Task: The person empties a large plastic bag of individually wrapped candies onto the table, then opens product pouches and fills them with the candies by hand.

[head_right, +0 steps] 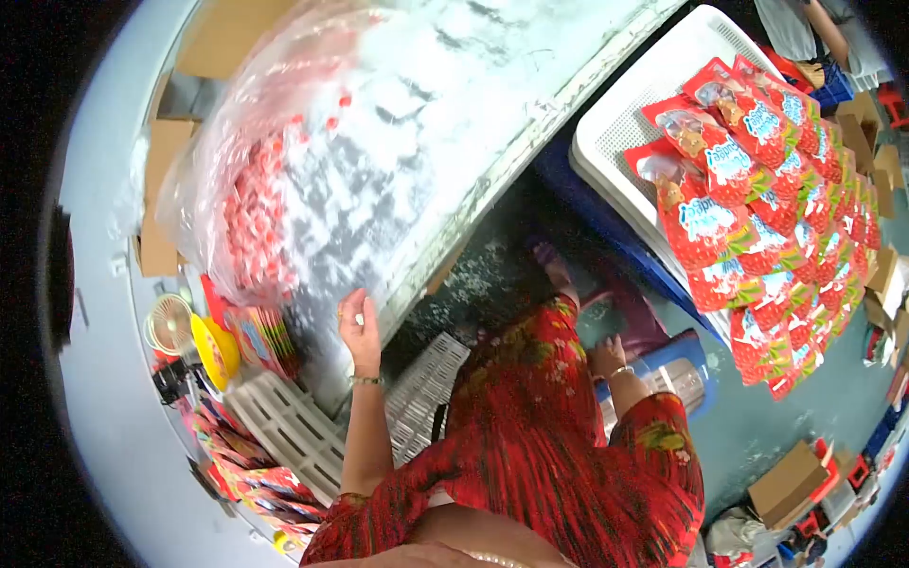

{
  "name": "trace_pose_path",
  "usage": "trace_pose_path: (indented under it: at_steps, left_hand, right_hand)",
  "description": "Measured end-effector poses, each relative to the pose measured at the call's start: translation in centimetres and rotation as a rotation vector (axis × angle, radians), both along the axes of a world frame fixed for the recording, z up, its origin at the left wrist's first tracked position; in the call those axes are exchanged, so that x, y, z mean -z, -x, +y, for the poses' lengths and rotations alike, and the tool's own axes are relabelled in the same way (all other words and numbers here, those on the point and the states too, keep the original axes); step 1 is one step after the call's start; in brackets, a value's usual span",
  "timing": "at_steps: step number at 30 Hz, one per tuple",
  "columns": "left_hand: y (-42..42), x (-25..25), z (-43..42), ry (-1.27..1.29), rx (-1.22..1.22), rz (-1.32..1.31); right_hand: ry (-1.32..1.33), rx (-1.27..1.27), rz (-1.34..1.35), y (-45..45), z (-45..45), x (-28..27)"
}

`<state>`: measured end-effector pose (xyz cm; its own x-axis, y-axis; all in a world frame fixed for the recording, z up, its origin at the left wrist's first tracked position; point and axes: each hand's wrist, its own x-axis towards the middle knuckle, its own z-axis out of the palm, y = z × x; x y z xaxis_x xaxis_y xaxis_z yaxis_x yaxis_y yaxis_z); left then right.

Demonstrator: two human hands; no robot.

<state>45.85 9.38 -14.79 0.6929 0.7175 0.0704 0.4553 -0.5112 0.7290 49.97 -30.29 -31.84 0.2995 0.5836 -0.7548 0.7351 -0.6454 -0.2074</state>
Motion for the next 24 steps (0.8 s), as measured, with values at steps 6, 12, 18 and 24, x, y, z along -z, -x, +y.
trace_pose_path:
  at_steps: [6, 12, 18, 24]
  left_hand:
    - [-4.0, 2.1, 1.4, -0.178, 0.091, 0.039]
    - [-4.4, 1.8, 1.4, -0.282, 0.187, 0.015]
    - [-4.5, 1.1, 1.7, -0.280, 0.195, 0.033]
    - [-4.1, 2.1, 1.4, -0.271, 0.130, 0.119]
  right_hand:
    - [0.190, -0.114, 0.178, 2.1, 0.5, 5.5]
    - [0.323, 0.219, 0.164, 1.9, 2.9, 6.0]
    - [0.277, 0.284, 0.083, 0.4, 6.2, 7.7]
    - [-0.139, 0.206, -0.219, 1.3, 4.9, 24.9]
